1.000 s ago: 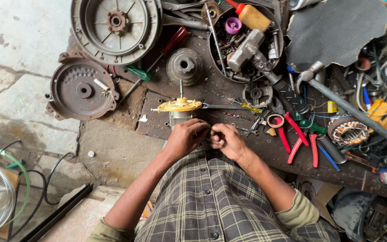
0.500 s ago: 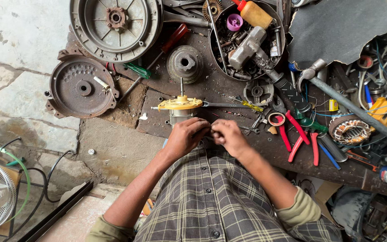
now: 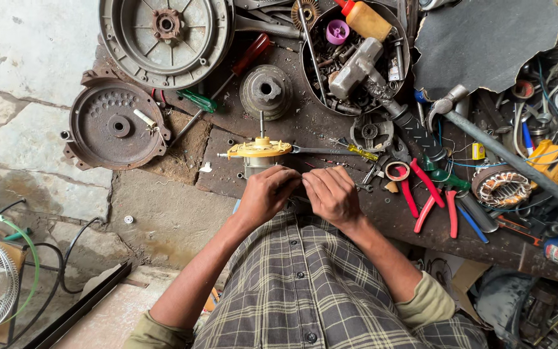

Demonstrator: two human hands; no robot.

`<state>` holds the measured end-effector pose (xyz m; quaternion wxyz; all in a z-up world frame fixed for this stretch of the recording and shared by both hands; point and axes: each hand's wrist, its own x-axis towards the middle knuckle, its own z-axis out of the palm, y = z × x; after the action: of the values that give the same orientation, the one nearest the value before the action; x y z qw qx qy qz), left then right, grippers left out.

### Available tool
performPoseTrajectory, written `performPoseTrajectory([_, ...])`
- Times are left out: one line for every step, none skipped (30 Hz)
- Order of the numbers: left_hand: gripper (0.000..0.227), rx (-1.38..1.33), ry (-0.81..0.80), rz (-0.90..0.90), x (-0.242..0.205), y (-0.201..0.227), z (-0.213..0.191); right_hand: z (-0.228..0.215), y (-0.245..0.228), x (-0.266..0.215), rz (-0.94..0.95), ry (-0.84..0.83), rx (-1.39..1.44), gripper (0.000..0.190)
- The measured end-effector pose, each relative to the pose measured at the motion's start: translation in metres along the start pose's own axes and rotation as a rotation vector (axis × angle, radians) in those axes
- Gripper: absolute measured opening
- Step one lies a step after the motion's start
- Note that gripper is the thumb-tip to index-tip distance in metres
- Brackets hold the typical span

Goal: The person works on a small yellow electrical motor component on a cluttered workbench. They use a screwdriver to adjust internal parts, then strip and twist wires. The person uses pliers to cut and a knife to strip insulation, finally wrapping the connection with blue electrical tape.

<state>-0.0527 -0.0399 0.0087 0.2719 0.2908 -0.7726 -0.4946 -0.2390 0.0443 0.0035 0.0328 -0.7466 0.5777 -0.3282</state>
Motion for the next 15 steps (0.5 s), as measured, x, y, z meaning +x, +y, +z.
performPoseTrajectory([0.013,-0.001,-0.004,0.019,0.000,0.000,0.000,0.003,0.002,-0.004,0.012,-0.013,0.019,0.006])
performPoseTrajectory([0.013,-0.002,-0.008,0.038,-0.001,0.000,-0.001,0.006,0.002,-0.008,0.146,-0.038,0.145,0.008])
performPoseTrajectory([0.014,0.007,-0.012,0.046,-0.001,0.000,-0.001,0.010,0.004,-0.013,0.261,-0.050,0.259,0.008])
performPoseTrajectory([0.015,0.016,-0.016,0.054,-0.002,0.000,-0.001,0.013,0.004,-0.017,0.482,-0.084,0.459,0.008])
performPoseTrajectory([0.016,0.026,-0.022,0.065,-0.002,0.000,-0.001,0.017,0.006,-0.020,0.707,-0.133,0.708,0.009])
performPoseTrajectory([0.016,0.043,-0.036,0.056,-0.002,-0.001,-0.001,0.019,0.008,-0.022,0.940,-0.161,0.954,0.009])
performPoseTrajectory([0.016,0.058,-0.050,0.045,-0.002,-0.001,0.000,0.020,0.008,-0.025,1.110,-0.187,1.126,0.010])
performPoseTrajectory([0.016,0.073,-0.064,0.035,-0.003,-0.001,0.001,0.020,0.009,-0.026,1.122,-0.191,1.147,0.011])
performPoseTrajectory([0.016,0.061,-0.049,0.034,-0.003,-0.001,0.001,0.020,0.009,-0.025,1.131,-0.203,1.171,0.012])
performPoseTrajectory([0.016,0.049,-0.033,0.032,-0.002,-0.002,0.000,0.018,0.010,-0.023,1.112,-0.211,1.156,0.013])
performPoseTrajectory([0.016,0.032,-0.021,0.029,-0.003,-0.001,0.002,0.014,0.009,-0.023,0.989,-0.194,1.021,0.015])
performPoseTrajectory([0.016,0.036,-0.009,0.037,-0.004,-0.001,0.003,0.009,0.009,-0.023,0.840,-0.177,0.843,0.016])
performPoseTrajectory([0.016,0.043,0.004,0.047,-0.003,-0.001,0.003,0.005,0.009,-0.020,0.621,-0.132,0.594,0.017])
performPoseTrajectory([0.016,0.051,0.018,0.058,-0.002,-0.001,0.002,0.001,0.010,-0.018,0.350,-0.117,0.352,0.018])
performPoseTrajectory([0.016,0.044,0.004,0.042,-0.001,-0.001,0.001,-0.002,0.010,-0.014,0.135,-0.087,0.146,0.020])
